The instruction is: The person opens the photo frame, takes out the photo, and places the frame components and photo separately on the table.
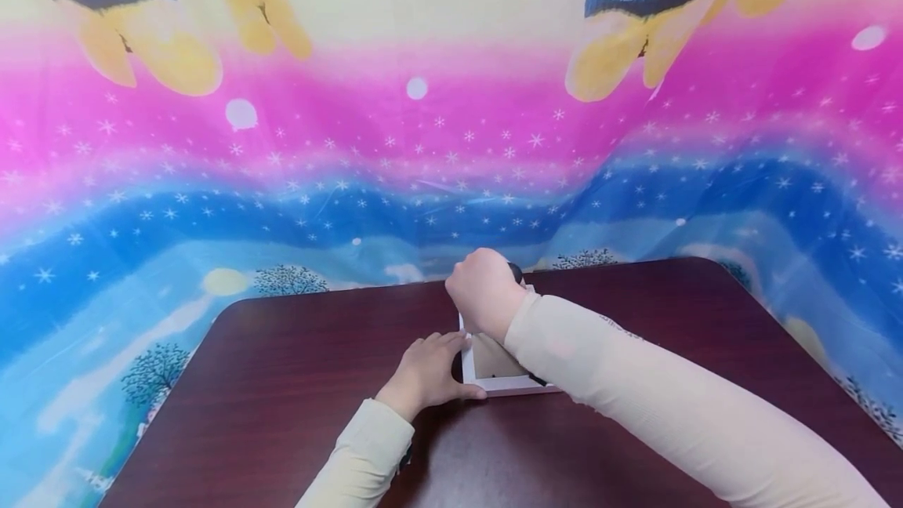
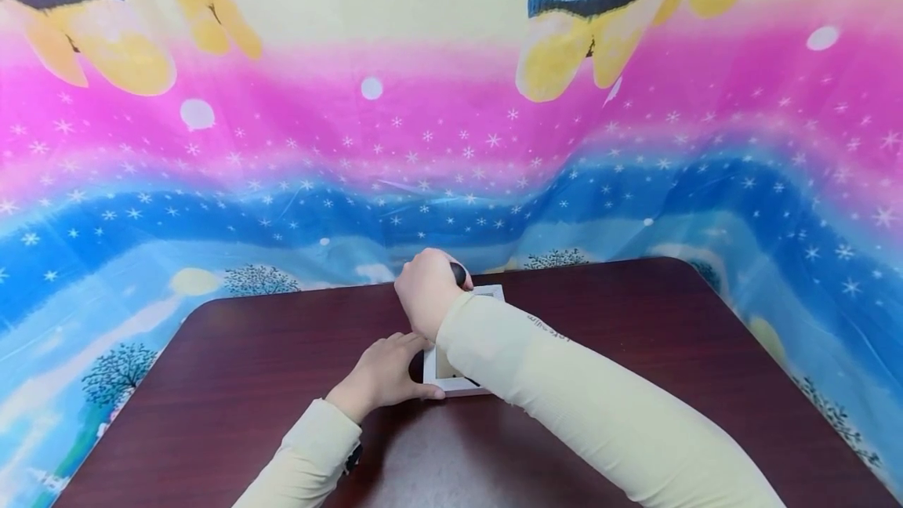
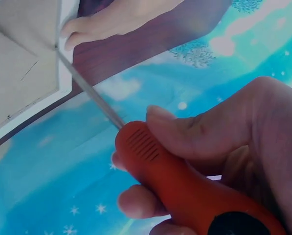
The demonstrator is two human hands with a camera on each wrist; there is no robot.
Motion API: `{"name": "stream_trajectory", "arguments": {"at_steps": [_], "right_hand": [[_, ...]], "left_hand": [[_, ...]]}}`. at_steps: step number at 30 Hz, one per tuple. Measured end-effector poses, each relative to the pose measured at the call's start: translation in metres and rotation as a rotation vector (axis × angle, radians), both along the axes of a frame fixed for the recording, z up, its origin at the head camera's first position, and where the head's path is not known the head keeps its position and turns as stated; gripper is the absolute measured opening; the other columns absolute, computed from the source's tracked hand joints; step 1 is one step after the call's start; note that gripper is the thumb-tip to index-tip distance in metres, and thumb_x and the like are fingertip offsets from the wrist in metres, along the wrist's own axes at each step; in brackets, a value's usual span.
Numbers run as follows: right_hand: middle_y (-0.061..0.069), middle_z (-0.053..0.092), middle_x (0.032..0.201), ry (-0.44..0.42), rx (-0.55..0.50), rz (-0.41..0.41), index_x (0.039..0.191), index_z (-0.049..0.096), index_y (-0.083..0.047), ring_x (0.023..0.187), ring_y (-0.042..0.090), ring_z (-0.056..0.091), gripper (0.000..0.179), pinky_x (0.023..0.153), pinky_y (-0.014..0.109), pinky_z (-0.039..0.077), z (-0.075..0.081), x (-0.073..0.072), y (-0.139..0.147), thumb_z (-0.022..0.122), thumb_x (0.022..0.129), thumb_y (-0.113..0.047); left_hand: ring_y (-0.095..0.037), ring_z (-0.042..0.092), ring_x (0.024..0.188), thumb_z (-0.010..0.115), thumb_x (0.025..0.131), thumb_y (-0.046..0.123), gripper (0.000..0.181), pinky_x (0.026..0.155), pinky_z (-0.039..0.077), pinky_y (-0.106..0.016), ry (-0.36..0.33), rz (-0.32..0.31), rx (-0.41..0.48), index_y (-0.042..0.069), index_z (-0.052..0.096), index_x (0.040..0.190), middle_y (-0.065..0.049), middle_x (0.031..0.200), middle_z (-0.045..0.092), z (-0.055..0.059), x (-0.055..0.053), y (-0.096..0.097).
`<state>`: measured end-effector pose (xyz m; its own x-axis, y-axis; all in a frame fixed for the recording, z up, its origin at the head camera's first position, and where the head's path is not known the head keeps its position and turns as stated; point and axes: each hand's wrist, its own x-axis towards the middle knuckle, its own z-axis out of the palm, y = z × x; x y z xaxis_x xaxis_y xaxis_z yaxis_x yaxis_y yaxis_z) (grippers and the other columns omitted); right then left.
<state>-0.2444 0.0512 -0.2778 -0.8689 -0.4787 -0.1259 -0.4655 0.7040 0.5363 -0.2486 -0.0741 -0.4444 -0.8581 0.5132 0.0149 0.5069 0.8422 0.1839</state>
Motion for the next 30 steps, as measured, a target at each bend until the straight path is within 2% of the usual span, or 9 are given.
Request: {"name": "stream_trajectory", "arguments": {"at_steps": [3, 6, 11, 16, 19, 21, 24, 30], "right_hand": [[0.0, 0.071, 0.084, 0.0, 0.016, -0.004, 0.093, 0.077, -0.018, 0.071, 0.018, 0.065, 0.022, 0.064, 0.031, 0.057, 0.0, 0.0, -0.004, 0.07, 0.085, -0.038], [0.0, 0.071, 0.084, -0.017, -0.006, -0.017, 0.095, 0.077, -0.018, 0.073, 0.018, 0.066, 0.022, 0.067, 0.032, 0.057, 0.001, -0.003, -0.001, 0.071, 0.084, -0.035], [0.0, 0.065, 0.074, -0.082, -0.122, -0.061, 0.092, 0.075, -0.015, 0.066, 0.016, 0.061, 0.016, 0.069, 0.035, 0.057, 0.005, -0.011, 0.019, 0.069, 0.081, -0.025], [0.0, 0.057, 0.065, -0.156, -0.232, -0.112, 0.081, 0.068, -0.013, 0.057, 0.014, 0.05, 0.007, 0.058, 0.035, 0.054, 0.004, -0.018, 0.047, 0.065, 0.082, -0.019], [-0.001, 0.053, 0.063, -0.208, -0.302, -0.119, 0.073, 0.062, -0.014, 0.057, 0.014, 0.047, 0.011, 0.055, 0.033, 0.049, 0.001, -0.021, 0.067, 0.067, 0.082, -0.018], [-0.003, 0.05, 0.06, -0.243, -0.353, -0.111, 0.067, 0.06, -0.015, 0.055, 0.013, 0.045, 0.018, 0.055, 0.032, 0.046, -0.003, -0.024, 0.082, 0.068, 0.082, -0.019], [-0.007, 0.052, 0.059, -0.291, -0.437, -0.102, 0.066, 0.064, -0.018, 0.055, 0.011, 0.046, 0.02, 0.058, 0.032, 0.044, -0.012, -0.027, 0.105, 0.072, 0.084, -0.023], [-0.01, 0.061, 0.072, -0.355, -0.589, -0.129, 0.085, 0.074, -0.02, 0.066, 0.012, 0.054, 0.011, 0.069, 0.04, 0.047, -0.04, -0.03, 0.144, 0.074, 0.088, -0.03]], "left_hand": [[-0.027, 0.051, 0.129, 0.074, 0.074, 0.069, 0.088, 0.103, 0.042, -0.051, 0.015, -0.016, 0.001, 0.014, 0.057, 0.14, -0.002, 0.144, 0.054, 0.0, -0.001, 0.0], [-0.027, 0.05, 0.13, 0.073, 0.074, 0.069, 0.087, 0.104, 0.041, -0.05, 0.015, -0.014, -0.013, 0.015, 0.057, 0.14, -0.001, 0.146, 0.052, 0.0, -0.002, -0.001], [-0.028, 0.049, 0.131, 0.075, 0.073, 0.069, 0.086, 0.105, 0.04, -0.05, 0.01, 0.0, 0.009, 0.016, 0.059, 0.139, -0.001, 0.148, 0.05, 0.001, -0.003, -0.001], [-0.027, 0.051, 0.129, 0.075, 0.072, 0.069, 0.085, 0.104, 0.041, -0.049, 0.033, -0.004, 0.038, 0.016, 0.061, 0.137, -0.002, 0.146, 0.052, -0.001, -0.003, -0.002], [-0.025, 0.051, 0.128, 0.074, 0.072, 0.071, 0.085, 0.103, 0.041, -0.049, 0.039, 0.003, 0.025, 0.017, 0.061, 0.137, -0.001, 0.146, 0.051, -0.001, -0.004, -0.002], [-0.025, 0.051, 0.128, 0.074, 0.072, 0.071, 0.085, 0.103, 0.041, -0.049, 0.041, 0.006, 0.019, 0.018, 0.061, 0.137, -0.001, 0.146, 0.052, -0.001, -0.003, -0.002], [-0.027, 0.051, 0.129, 0.073, 0.071, 0.072, 0.087, 0.104, 0.04, -0.051, 0.037, 0.005, 0.014, 0.017, 0.061, 0.138, -0.001, 0.147, 0.051, -0.001, -0.002, -0.001], [-0.027, 0.05, 0.13, 0.071, 0.072, 0.073, 0.089, 0.105, 0.039, -0.051, 0.03, 0.012, 0.009, 0.019, 0.058, 0.14, 0.0, 0.149, 0.049, -0.002, -0.001, -0.002]]}}
